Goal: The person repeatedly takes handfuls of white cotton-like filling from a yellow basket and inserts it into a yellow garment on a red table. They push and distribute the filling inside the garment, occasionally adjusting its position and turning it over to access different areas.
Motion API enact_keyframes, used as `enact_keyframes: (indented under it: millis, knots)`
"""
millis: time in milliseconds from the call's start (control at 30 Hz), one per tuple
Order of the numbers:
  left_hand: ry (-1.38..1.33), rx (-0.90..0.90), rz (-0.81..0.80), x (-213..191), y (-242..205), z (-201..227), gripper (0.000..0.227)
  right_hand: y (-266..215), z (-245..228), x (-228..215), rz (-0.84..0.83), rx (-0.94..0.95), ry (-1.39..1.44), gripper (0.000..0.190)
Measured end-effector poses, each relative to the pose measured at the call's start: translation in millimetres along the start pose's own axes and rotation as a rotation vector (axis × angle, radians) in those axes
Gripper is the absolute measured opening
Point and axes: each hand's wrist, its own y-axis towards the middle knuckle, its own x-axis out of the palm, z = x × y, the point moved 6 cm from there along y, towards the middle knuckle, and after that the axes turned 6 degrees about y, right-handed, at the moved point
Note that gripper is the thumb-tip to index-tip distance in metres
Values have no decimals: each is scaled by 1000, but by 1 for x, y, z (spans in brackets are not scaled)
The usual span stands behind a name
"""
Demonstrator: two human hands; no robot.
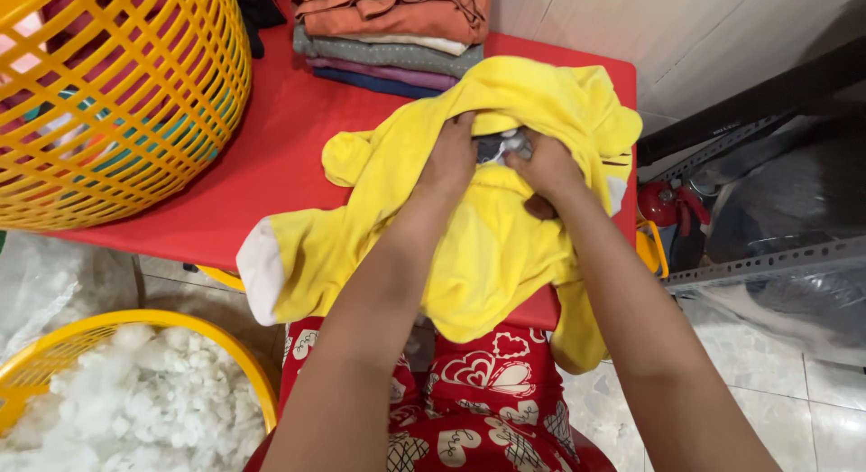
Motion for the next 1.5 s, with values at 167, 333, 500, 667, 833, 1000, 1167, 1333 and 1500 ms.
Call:
enact_keyframes:
  millis: [167,333,500,667,833,1000,1167,1333,1500]
  knots:
    - [-238,-2,-92,-43,-48,-20,50,-58,-48,13,8,-240,89,58]
    - [-227,-180,-148,-101,-79,-55,31,-99,-99,19,-34,-462,12,57]
    - [-249,-295,-150,-124,-59,-54,34,-94,-124,7,-173,-271,52,59]
    - [-179,-395,-200,-116,-52,-46,39,-94,-130,-8,-224,-213,334,73]
    - [-155,-379,-204,-104,-60,-57,45,-90,-110,-10,-245,-224,335,58]
    - [-322,-548,-352,-87,-62,-82,53,-75,-109,3,-317,-183,706,50]
    - [-467,-678,-135,-79,-66,-93,54,-88,-112,22,-29,-148,425,39]
    - [-482,-491,179,-92,-67,-87,47,-114,-124,11,-87,-214,413,48]
    - [-573,-474,-3,-86,-72,-71,47,-126,-145,-16,88,-354,288,66]
